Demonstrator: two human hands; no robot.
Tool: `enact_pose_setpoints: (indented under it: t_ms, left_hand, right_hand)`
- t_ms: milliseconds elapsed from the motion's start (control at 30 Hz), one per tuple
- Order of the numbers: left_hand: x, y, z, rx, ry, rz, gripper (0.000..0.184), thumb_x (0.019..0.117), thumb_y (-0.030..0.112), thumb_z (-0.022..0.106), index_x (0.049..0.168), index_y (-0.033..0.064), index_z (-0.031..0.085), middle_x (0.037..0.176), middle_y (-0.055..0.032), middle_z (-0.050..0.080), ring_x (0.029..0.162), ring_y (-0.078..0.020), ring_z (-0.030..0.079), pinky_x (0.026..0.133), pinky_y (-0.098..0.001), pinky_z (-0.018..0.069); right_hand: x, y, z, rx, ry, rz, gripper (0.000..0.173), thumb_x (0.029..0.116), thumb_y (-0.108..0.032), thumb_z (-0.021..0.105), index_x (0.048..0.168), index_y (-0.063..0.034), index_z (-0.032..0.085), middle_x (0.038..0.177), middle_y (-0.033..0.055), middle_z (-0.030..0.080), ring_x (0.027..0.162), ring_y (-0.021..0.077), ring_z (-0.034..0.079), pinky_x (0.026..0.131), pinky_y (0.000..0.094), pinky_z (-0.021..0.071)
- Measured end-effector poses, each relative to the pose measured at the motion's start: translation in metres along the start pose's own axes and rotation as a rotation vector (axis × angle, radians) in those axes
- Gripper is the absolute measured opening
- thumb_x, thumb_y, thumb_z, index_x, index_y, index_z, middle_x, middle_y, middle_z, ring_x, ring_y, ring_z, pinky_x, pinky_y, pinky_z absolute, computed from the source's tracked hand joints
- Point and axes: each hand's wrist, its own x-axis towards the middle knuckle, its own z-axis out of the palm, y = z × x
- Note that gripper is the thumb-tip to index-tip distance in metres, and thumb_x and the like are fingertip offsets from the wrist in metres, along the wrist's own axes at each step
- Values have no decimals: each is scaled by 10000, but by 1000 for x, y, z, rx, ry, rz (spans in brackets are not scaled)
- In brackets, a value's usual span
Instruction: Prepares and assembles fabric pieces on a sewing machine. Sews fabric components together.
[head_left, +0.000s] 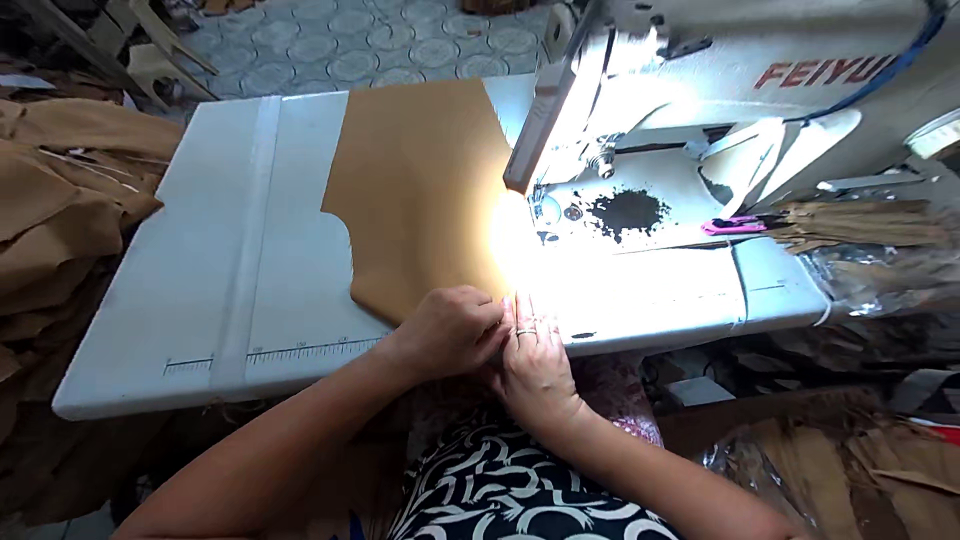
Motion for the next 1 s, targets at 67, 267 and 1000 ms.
enact_pose_setpoints:
  t_ms: [67, 267, 1000]
  left_hand:
    - [18, -11, -3, -4, -61, -10, 214, 937, 195, 594, 887, 42, 735, 735, -75, 685, 686, -214, 694, 617, -382, 573]
    - [72, -76, 22, 0, -81, -1, 362, 1026, 167, 470, 1258, -6, 687, 1387, -189, 632, 1312, -353, 592, 1077, -554, 451]
    - [69, -87, 27, -62, -168, -214, 462, 1067, 248, 380, 1436, 55, 581, 1524, -118, 534, 1480, -311, 415, 1152, -667, 287]
  right_hand:
    - [0, -3, -1, -21, 2, 3, 701, 908, -525, 615, 1237, 91, 679, 1365, 308, 612, 1291, 448, 597, 1072, 564, 469]
    - [1, -7, -4, -93, -21, -6, 809, 931, -605, 560, 1337, 92, 622, 1350, 315, 620, 1269, 478, 603, 1072, 604, 451]
    - [39, 56, -14, 116, -70, -28, 683, 952, -612, 535, 1299, -47, 699, 1380, 162, 650, 1318, 415, 569, 1099, 700, 343]
